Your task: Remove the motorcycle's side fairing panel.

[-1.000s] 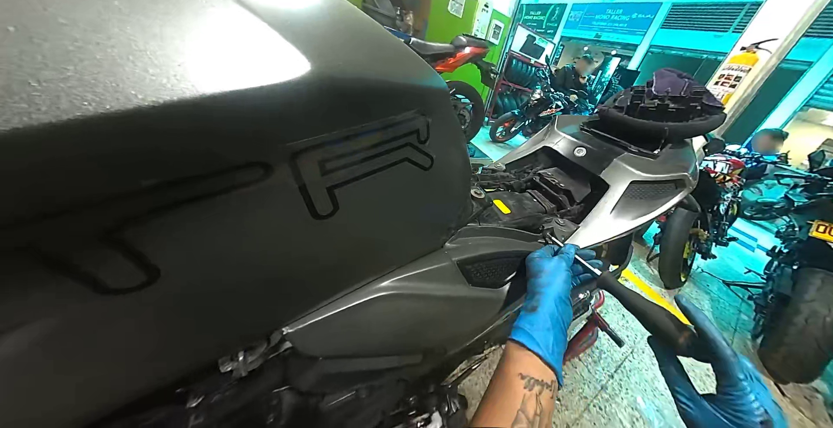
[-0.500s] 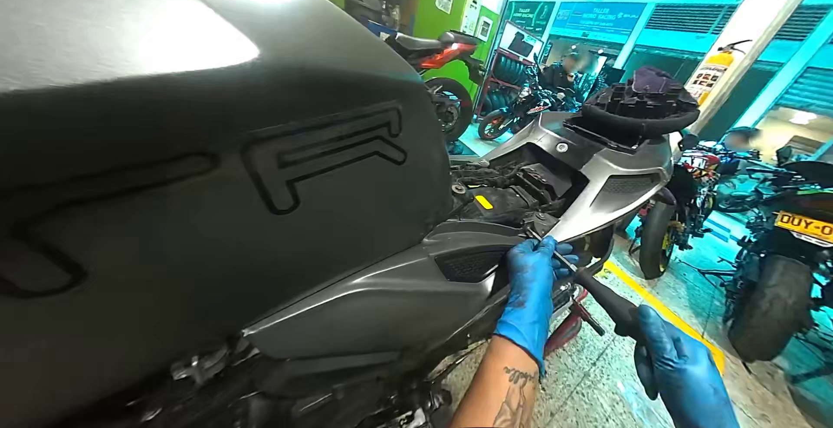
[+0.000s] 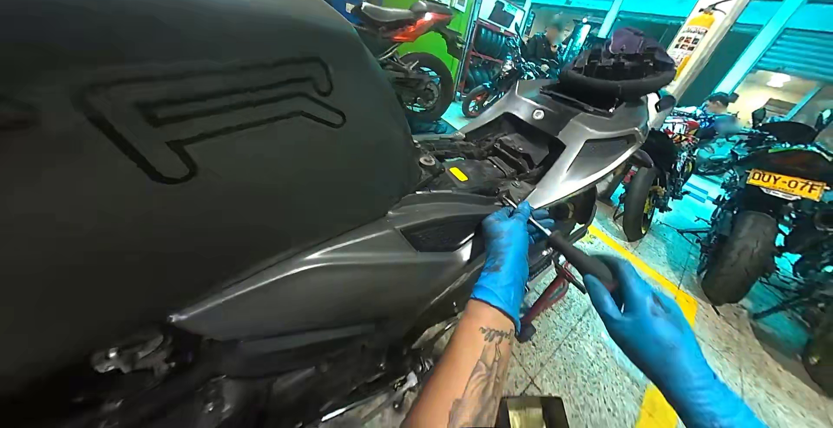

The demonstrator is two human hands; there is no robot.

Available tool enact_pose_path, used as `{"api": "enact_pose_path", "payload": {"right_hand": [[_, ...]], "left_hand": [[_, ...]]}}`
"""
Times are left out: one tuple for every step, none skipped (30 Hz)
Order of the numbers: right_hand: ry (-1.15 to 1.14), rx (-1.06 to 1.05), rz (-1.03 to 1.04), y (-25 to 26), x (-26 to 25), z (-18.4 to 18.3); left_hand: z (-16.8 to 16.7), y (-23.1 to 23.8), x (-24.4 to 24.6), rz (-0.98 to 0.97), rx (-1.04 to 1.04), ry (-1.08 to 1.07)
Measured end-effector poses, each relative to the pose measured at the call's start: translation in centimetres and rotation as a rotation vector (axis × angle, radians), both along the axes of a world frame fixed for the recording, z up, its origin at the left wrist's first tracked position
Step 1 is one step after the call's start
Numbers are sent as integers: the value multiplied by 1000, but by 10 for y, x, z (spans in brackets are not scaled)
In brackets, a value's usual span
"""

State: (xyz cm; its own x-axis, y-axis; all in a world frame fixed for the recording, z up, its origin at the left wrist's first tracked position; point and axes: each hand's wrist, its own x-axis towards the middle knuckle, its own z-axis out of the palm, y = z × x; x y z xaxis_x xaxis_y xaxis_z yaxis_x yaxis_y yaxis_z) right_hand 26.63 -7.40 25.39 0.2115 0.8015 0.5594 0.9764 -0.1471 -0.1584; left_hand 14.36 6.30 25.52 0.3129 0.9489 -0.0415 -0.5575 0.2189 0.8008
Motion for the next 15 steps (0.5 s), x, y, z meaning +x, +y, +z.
{"api": "enact_pose_path", "payload": {"right_hand": [[-175, 16, 1, 5, 1, 0], [-312, 41, 10, 10, 1, -2], [-393, 73, 24, 15, 1, -4], [-424, 82, 36, 19, 0, -5], [-396, 57, 38, 21, -2, -5], [-328, 17, 42, 21, -4, -6], [-233, -15, 44, 22, -5, -6], [-126, -24, 26, 25, -7, -5], [-40, -27, -1, 30, -7, -3], [36, -50, -15, 33, -6, -1], [90, -77, -11, 35, -5, 0], [135, -105, 16, 36, -2, -2], [177, -131, 72, 35, 0, -6], [217, -137, 159, 32, 4, -12], [265, -125, 261, 25, 8, -22]], "left_hand": [[2, 1, 3, 23, -21, -2], [3, 0, 4, 46, -40, -7], [4, -6, 1, 45, -44, 7], [8, -15, -8, 9, -37, 44], [14, -24, -22, -59, -29, 96], [15, -22, -23, -59, -15, 128], [6, -8, -12, 7, 30, 118], [0, 5, -3, 23, 64, 109], [-4, 13, 3, 17, 90, 110], [-6, 17, 7, 14, 96, 117], [-5, 17, 10, 11, 86, 124], [-4, 13, 13, 4, 56, 110], [-5, 6, 15, -7, 23, 79], [-7, -5, 15, -12, 5, 41], [-13, -19, 11, -6, 25, 28]]}}
